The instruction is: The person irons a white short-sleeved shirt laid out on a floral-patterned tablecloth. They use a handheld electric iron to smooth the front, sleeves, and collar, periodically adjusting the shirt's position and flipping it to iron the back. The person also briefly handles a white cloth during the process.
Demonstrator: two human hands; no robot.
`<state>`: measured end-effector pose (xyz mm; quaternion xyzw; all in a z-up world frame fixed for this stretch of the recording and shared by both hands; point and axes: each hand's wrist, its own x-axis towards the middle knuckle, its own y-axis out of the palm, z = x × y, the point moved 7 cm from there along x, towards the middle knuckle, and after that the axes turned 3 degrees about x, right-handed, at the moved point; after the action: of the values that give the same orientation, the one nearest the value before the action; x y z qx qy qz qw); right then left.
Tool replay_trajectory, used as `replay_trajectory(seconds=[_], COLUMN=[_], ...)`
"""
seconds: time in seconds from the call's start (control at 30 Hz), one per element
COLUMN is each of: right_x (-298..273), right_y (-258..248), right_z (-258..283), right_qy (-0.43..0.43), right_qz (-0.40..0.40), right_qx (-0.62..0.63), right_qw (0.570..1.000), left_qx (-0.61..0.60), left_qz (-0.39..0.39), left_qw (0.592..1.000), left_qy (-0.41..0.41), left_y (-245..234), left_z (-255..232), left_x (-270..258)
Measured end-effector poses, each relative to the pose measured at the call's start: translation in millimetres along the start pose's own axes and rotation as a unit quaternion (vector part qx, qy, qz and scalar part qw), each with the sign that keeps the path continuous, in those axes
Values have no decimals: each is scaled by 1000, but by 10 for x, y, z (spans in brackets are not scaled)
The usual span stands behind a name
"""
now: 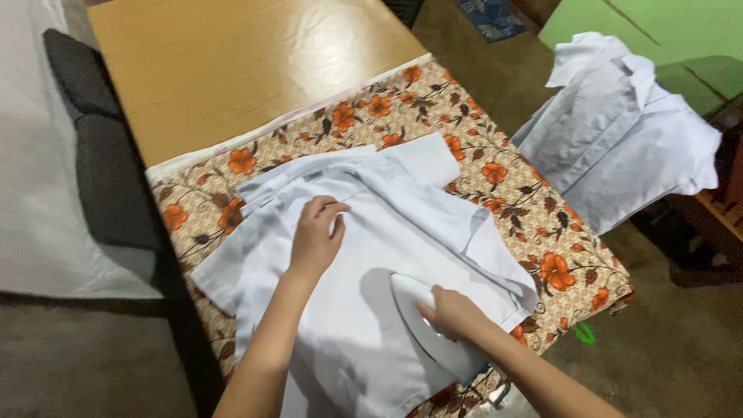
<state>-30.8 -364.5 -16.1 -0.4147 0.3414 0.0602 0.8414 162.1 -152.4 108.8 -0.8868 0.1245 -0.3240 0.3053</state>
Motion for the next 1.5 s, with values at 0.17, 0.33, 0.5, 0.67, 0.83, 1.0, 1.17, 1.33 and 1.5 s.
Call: replay_trajectory(seconds=[0.17,0.33,0.5,0.67,0.83,1.0,1.17,1.33,1.5], right_x=[468,364,-103,110,449,943,1871,2627,2350], right_y=[-277,-79,33,-24,-236,-632,-869,-1042,-1064], right_z=[-520,-782,-964,-866,-406,192,618,726,562], right_qy=[-22,40,125,32,-8,-53,-68,-1,-100], right_qz=[-123,-55,34,-27,-6,-51,-81,-84,-210], right_qx=[28,85,296,284,283,278,322,417,292], right_qw=[992,994,946,958,959,958,941,905,928], left_qx=[91,316,284,336,340,273,214,180,165], left_qz=[126,347,306,375,332,216,149,124,140], left_qw=[983,863,854,818,866,921,950,964,968], left_qy=[95,190,310,277,157,174,170,153,127], left_y=[1195,2090,2556,2855,2253,1759,1613,1627,1632], left_z=[285,560,920,1256,964,675,624,650,707], left_x=[354,796,1079,1218,1706,1896,1871,1820,1804])
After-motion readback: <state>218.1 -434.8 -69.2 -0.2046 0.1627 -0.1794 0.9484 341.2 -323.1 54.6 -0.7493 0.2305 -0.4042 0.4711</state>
